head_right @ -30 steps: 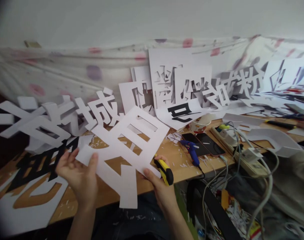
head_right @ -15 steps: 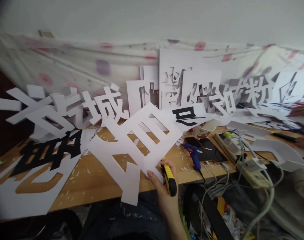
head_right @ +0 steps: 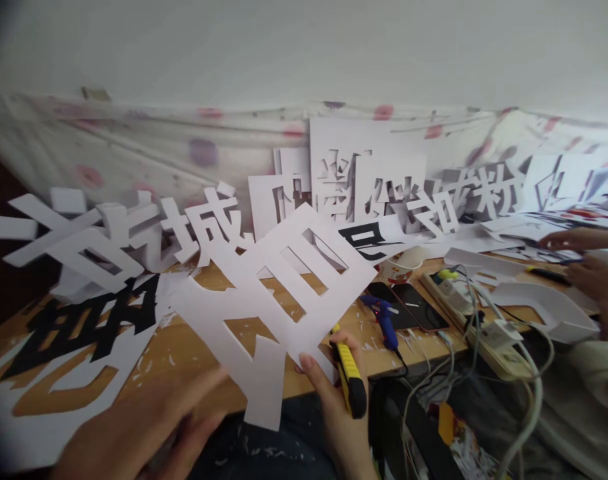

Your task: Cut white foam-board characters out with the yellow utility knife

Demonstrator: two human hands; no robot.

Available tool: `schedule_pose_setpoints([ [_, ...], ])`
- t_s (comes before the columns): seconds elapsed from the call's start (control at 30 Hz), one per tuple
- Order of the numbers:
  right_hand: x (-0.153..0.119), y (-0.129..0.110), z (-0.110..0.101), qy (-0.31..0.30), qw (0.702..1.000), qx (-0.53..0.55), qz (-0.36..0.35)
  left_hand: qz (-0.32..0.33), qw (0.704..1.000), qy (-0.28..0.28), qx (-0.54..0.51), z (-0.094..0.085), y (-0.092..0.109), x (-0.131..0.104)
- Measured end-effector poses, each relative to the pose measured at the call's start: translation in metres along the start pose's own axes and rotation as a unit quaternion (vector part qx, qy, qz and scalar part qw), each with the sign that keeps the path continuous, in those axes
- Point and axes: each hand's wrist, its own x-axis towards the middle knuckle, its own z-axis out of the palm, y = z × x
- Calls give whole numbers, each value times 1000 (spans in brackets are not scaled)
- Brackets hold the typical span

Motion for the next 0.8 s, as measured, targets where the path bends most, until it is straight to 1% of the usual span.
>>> schedule_pose_setpoints([
  [0.03, -1, -1, -1, -2, 1000, -4, -7, 26, 999, -32, 21, 6, -5, 7],
  [0.07, -1, -3, -2, -6, 1000, -12, -11, 41, 997, -51, 42, 12, -10, 12],
  [0.1, -2, -4, -3, -10, 1000, -25, -13, 44, 995, -71, 58, 18, -14, 14],
  [0.2, -4, -8, -2, -12, 996, -84, -21, 39, 987, -141, 66, 37, -23, 9],
  [0.27, -5, -8, -2, -2, 994, -106, -20, 42, 984, -159, 66, 47, -25, 4],
  [0.3, -5, -7, -2, 3, 994, -106, -15, 48, 985, -153, 67, 50, -25, 2],
  [0.37, -5, -4, -1, 1, 996, -90, 7, 70, 988, -121, 63, 54, -24, 1],
  [0.47, -3, 0, -2, -10, 998, -48, 32, 102, 992, -64, 36, 52, -20, 3],
  [0.53, -2, 1, -2, -11, 999, -37, 28, 101, 994, -31, 11, 49, -16, 5],
  [0.6, -3, 0, -2, -20, 999, -47, 16, 70, 997, -3, -22, 47, -12, 8],
  [0.67, -6, -1, 0, -44, 997, -61, 6, 2, 998, 8, -61, 49, -8, 13],
  [0.7, -9, -2, 1, -54, 997, -62, 1, -42, 996, -2, -80, 51, -6, 16],
  [0.73, -11, -2, 3, -59, 996, -59, -6, -89, 991, -26, -99, 54, -5, 19],
  [0.8, -17, -3, 6, -58, 996, -58, -29, -176, 970, -103, -133, 61, -2, 25],
])
